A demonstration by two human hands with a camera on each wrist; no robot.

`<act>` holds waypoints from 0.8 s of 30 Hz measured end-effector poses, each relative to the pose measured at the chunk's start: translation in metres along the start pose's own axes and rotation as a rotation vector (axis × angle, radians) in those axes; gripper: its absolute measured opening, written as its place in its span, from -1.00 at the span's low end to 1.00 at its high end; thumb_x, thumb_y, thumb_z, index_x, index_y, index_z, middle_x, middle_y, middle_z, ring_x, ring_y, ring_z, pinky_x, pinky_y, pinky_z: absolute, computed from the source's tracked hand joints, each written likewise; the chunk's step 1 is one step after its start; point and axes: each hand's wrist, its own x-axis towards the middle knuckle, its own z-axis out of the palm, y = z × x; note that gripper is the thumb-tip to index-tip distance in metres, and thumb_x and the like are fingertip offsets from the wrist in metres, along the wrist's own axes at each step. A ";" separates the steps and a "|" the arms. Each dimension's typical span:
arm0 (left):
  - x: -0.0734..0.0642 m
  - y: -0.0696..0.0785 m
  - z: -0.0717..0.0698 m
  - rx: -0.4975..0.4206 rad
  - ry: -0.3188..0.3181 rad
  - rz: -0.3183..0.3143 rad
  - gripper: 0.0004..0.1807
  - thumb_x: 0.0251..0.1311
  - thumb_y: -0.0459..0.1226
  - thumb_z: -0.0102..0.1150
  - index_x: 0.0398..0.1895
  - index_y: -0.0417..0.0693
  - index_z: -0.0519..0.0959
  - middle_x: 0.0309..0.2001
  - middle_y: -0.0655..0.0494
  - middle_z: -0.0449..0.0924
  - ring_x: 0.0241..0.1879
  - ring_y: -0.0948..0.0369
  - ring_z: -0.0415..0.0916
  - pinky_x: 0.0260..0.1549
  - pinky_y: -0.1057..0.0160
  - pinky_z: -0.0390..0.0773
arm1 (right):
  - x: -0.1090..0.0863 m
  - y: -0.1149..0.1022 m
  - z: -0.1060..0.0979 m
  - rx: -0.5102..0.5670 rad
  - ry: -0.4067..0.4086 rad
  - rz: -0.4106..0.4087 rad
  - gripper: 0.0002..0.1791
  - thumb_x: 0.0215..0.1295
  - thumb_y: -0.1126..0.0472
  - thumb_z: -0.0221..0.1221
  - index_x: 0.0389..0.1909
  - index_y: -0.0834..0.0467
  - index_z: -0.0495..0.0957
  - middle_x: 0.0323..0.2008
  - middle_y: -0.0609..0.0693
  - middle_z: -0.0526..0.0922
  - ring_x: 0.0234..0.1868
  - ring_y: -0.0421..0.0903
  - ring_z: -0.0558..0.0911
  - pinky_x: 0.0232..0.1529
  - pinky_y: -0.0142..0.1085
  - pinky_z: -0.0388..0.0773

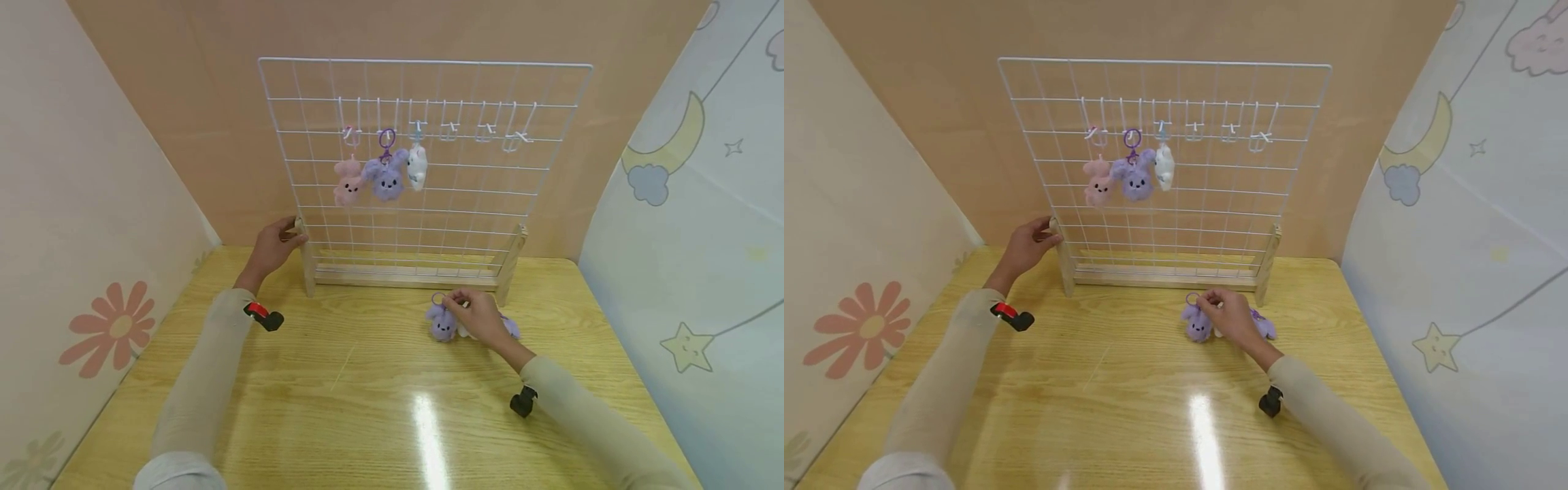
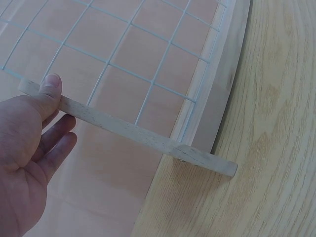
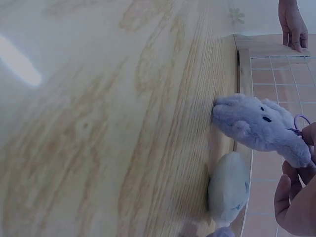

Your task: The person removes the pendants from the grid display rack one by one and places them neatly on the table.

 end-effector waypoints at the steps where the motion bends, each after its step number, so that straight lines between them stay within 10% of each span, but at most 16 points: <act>1: 0.000 0.000 0.000 -0.002 -0.001 -0.001 -0.32 0.46 -0.13 0.21 0.53 -0.21 0.28 0.42 -0.29 0.38 0.25 -0.23 0.51 0.16 -0.22 0.55 | 0.002 0.001 0.000 0.001 0.000 0.000 -0.82 0.44 0.09 0.29 -0.27 0.11 0.74 -0.34 -0.08 0.76 -0.33 -0.16 0.66 -0.27 -0.32 0.62; 24: 0.002 -0.001 -0.001 -0.014 -0.005 -0.017 -0.31 0.47 -0.13 0.20 0.55 -0.18 0.26 0.44 -0.29 0.35 0.28 -0.22 0.49 0.17 -0.23 0.55 | 0.019 0.018 0.011 -0.064 -0.072 -0.016 -0.85 0.42 0.12 0.31 -0.25 0.10 0.78 -0.22 -0.02 0.80 -0.19 -0.08 0.71 -0.21 -0.17 0.66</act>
